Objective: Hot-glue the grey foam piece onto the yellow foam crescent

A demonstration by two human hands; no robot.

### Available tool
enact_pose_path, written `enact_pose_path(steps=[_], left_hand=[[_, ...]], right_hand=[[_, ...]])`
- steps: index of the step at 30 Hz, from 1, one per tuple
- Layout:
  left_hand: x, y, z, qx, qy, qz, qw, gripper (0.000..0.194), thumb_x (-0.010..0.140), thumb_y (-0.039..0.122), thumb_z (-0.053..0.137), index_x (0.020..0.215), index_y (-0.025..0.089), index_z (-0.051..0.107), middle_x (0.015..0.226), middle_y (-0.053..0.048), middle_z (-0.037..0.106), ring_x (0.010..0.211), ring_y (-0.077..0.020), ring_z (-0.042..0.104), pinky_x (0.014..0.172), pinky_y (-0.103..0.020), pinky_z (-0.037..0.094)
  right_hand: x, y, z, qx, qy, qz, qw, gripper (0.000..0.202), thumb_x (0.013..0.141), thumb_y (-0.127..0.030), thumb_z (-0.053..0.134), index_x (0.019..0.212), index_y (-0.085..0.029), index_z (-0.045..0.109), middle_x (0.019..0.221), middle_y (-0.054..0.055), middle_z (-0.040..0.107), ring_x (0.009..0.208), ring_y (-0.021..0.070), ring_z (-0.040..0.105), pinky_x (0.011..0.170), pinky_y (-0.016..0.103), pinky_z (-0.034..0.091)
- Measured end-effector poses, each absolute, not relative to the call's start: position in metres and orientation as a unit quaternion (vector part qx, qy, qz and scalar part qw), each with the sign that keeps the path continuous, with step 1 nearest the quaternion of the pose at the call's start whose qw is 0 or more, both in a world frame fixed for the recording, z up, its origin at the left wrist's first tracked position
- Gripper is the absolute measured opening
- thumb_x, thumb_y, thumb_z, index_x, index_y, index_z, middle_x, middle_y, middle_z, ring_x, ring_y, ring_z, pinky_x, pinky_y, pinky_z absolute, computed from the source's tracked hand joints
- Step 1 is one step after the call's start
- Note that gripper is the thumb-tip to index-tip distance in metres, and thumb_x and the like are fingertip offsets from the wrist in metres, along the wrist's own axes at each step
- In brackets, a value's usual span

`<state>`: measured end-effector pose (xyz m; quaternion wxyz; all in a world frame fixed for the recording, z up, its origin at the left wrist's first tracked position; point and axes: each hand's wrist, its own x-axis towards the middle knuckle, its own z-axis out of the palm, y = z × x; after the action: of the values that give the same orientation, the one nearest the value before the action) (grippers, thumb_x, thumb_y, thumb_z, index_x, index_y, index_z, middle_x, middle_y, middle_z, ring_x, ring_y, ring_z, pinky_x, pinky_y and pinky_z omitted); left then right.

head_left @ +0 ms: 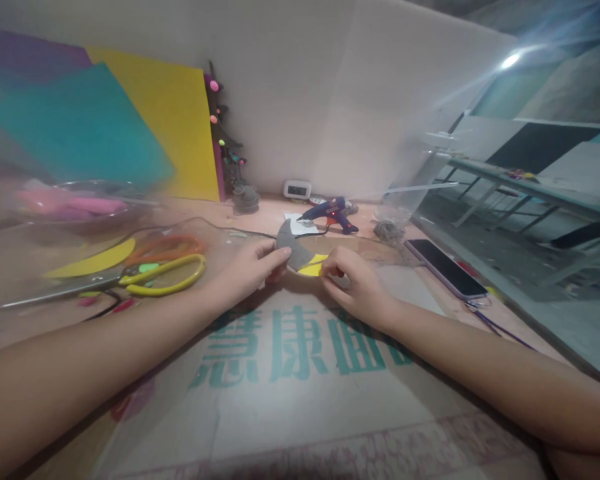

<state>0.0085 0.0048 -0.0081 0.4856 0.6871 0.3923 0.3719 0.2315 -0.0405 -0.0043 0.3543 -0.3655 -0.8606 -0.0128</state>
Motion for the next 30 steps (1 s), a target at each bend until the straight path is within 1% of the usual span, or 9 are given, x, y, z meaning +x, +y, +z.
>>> enact_pose_path(steps=[4,7,11,14,16,18,20,25,30], left_hand=[[0.009,0.007,-0.011,0.682,0.393,0.391,0.477,0.033,0.088,0.045,0.054,0.068,0.019,0.052,0.057,0.004,0.050,0.051,-0.0099,0.044,0.047,-0.021,0.031],[0.010,0.005,-0.011,0.666,0.390,0.410,0.487,0.034,0.087,0.044,0.055,0.065,0.019,0.049,0.057,0.004,0.048,0.051,-0.0097,0.044,0.048,-0.021,0.033],[0.011,0.002,-0.008,0.647,0.400,0.439,0.479,0.032,0.087,0.042,0.054,0.066,0.019,0.049,0.057,0.004,0.048,0.052,-0.0098,0.045,0.051,-0.021,0.035],[0.011,0.001,-0.003,0.645,0.412,0.453,0.457,0.030,0.088,0.041,0.053,0.068,0.019,0.050,0.058,0.004,0.049,0.053,-0.0097,0.046,0.053,-0.021,0.036],[0.011,0.000,-0.002,0.641,0.414,0.464,0.450,0.029,0.088,0.040,0.053,0.069,0.019,0.051,0.060,0.004,0.051,0.055,-0.0097,0.047,0.054,-0.021,0.037],[0.011,0.001,-0.001,0.637,0.416,0.468,0.450,0.028,0.088,0.040,0.053,0.070,0.019,0.051,0.061,0.004,0.051,0.055,-0.0097,0.047,0.053,-0.021,0.037],[0.011,0.001,-0.002,0.631,0.415,0.469,0.458,0.027,0.088,0.041,0.054,0.074,0.018,0.053,0.064,0.003,0.053,0.055,-0.0097,0.048,0.052,-0.021,0.037],[0.011,0.004,-0.005,0.628,0.399,0.477,0.468,0.025,0.087,0.043,0.056,0.082,0.018,0.056,0.071,0.002,0.057,0.056,-0.0095,0.050,0.051,-0.020,0.038],[0.011,0.005,-0.009,0.621,0.403,0.471,0.480,0.026,0.087,0.042,0.057,0.080,0.018,0.055,0.069,0.002,0.057,0.053,-0.0087,0.050,0.050,-0.020,0.039]], right_hand=[[0.234,-0.041,-0.003,-0.389,-0.830,-0.027,0.398,0.019,0.086,-0.028,0.066,0.088,-0.022,0.048,0.079,0.000,0.046,0.072,0.0165,0.045,0.067,0.030,0.039],[0.235,-0.040,-0.001,-0.441,-0.790,0.029,0.424,0.023,0.086,-0.030,0.066,0.097,-0.022,0.049,0.089,0.001,0.051,0.063,0.0127,0.044,0.064,0.030,0.041],[0.239,-0.037,0.006,-0.538,-0.744,0.148,0.366,0.042,0.083,-0.040,0.068,0.116,-0.022,0.048,0.111,0.005,0.062,0.052,0.0084,0.045,0.057,0.029,0.042],[0.246,-0.032,0.015,-0.556,-0.767,0.143,0.288,0.053,0.082,-0.041,0.070,0.127,-0.022,0.050,0.109,0.006,0.068,0.067,0.0151,0.059,0.066,0.031,0.045],[0.252,-0.029,0.025,-0.557,-0.789,0.134,0.223,0.040,0.083,-0.037,0.068,0.119,-0.023,0.060,0.097,0.004,0.072,0.078,0.0194,0.063,0.070,0.032,0.045],[0.256,-0.029,0.036,-0.560,-0.802,0.138,0.157,0.016,0.084,-0.032,0.065,0.096,-0.023,0.070,0.085,0.003,0.073,0.076,0.0200,0.065,0.068,0.031,0.044],[0.257,-0.034,0.047,-0.554,-0.810,0.160,0.109,0.013,0.085,-0.029,0.061,0.080,-0.023,0.072,0.078,0.002,0.073,0.070,0.0184,0.064,0.064,0.030,0.043],[0.255,-0.057,0.066,-0.479,-0.852,0.201,0.067,0.020,0.087,-0.040,0.061,0.091,-0.027,0.077,0.084,0.002,0.074,0.071,0.0184,0.065,0.062,0.030,0.044],[0.282,-0.044,0.074,-0.561,-0.816,-0.008,0.139,0.024,0.082,-0.045,0.067,0.095,-0.027,0.075,0.096,0.006,0.074,0.082,0.0237,0.066,0.067,0.032,0.044]])
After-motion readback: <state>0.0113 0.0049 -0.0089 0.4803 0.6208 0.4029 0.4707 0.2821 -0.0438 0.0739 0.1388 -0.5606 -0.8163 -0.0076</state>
